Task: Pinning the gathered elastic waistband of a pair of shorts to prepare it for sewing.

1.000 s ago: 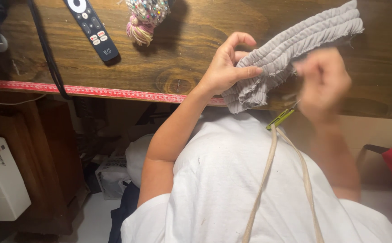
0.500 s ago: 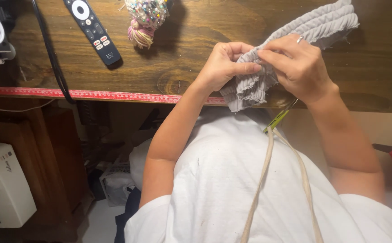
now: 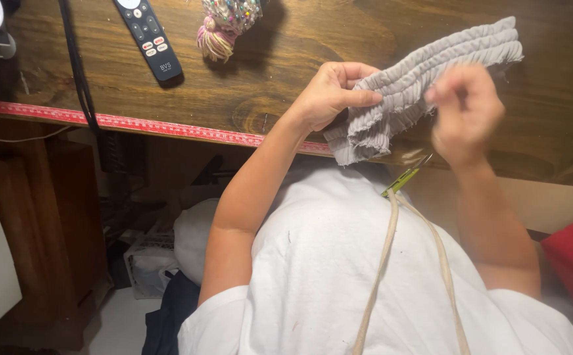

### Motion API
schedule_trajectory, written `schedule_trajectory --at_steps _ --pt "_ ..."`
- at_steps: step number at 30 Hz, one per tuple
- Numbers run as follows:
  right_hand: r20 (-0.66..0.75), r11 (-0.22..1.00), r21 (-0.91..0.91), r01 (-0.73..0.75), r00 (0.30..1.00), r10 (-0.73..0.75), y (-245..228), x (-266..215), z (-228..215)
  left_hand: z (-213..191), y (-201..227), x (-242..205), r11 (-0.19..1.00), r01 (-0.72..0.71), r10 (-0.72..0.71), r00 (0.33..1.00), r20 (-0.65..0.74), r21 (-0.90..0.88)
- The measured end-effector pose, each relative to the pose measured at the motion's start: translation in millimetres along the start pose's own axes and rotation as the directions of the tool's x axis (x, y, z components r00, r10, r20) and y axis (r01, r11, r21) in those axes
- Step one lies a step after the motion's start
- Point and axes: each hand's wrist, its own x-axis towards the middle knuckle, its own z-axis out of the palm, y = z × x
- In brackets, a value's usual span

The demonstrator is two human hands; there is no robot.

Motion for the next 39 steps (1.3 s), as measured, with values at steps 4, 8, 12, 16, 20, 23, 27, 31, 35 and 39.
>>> schedule_trajectory --at_steps 4,8,12,16,20,23,27,31,35,39 --pt "0.691 0.838 -0.434 -0.332 0.473 0.546 12 -84 -106 1 2 -1 1.0 0.011 -0.011 1.0 0.007 0.004" --pt "0.081 0.114 -0.986 0.124 -0.241 0.967 -20 -94 -110 -2 -7 2 0.994 -0.076 0.068 0.991 0.114 0.073" --pt "0.418 0.824 -0.566 0.035 0.874 0.25 -27 -35 -89 21 -6 1 0.916 -0.162 0.106 0.98 0.169 0.367" --pt "0.564 0.956 -0.286 0.07 0.819 0.108 -4 35 -35 31 0 -5 0.635 -0.254 0.204 0.966 0.158 0.729" --pt "0.589 0.981 -0.156 -0.116 0.786 0.187 8 39 -38 40 13 -21 0.602 -0.349 0.404 0.909 0.102 0.718" --pt "0.56 0.972 -0.116 -0.206 0.795 0.235 23 34 -48 37 23 -41 0.526 -0.373 0.518 0.853 0.06 0.764" --pt "0.611 0.935 -0.088 -0.343 0.723 0.322 36 43 -53 -7 22 -112 0.276 -0.165 0.674 0.736 -0.069 0.947" --pt "0.672 0.925 -0.095 -0.368 0.662 0.332 9 70 -53 -1 51 -179 -0.155 0.413 0.647 0.729 -0.223 0.898" --pt "0.733 0.955 -0.054 -0.293 0.638 0.237 -7 83 -37 47 51 -115 0.251 -0.046 0.605 0.787 -0.12 0.967" --pt "0.697 0.958 -0.027 -0.284 0.682 0.222 -15 84 -28 67 16 -34 0.766 -0.31 0.343 0.938 0.05 0.564"
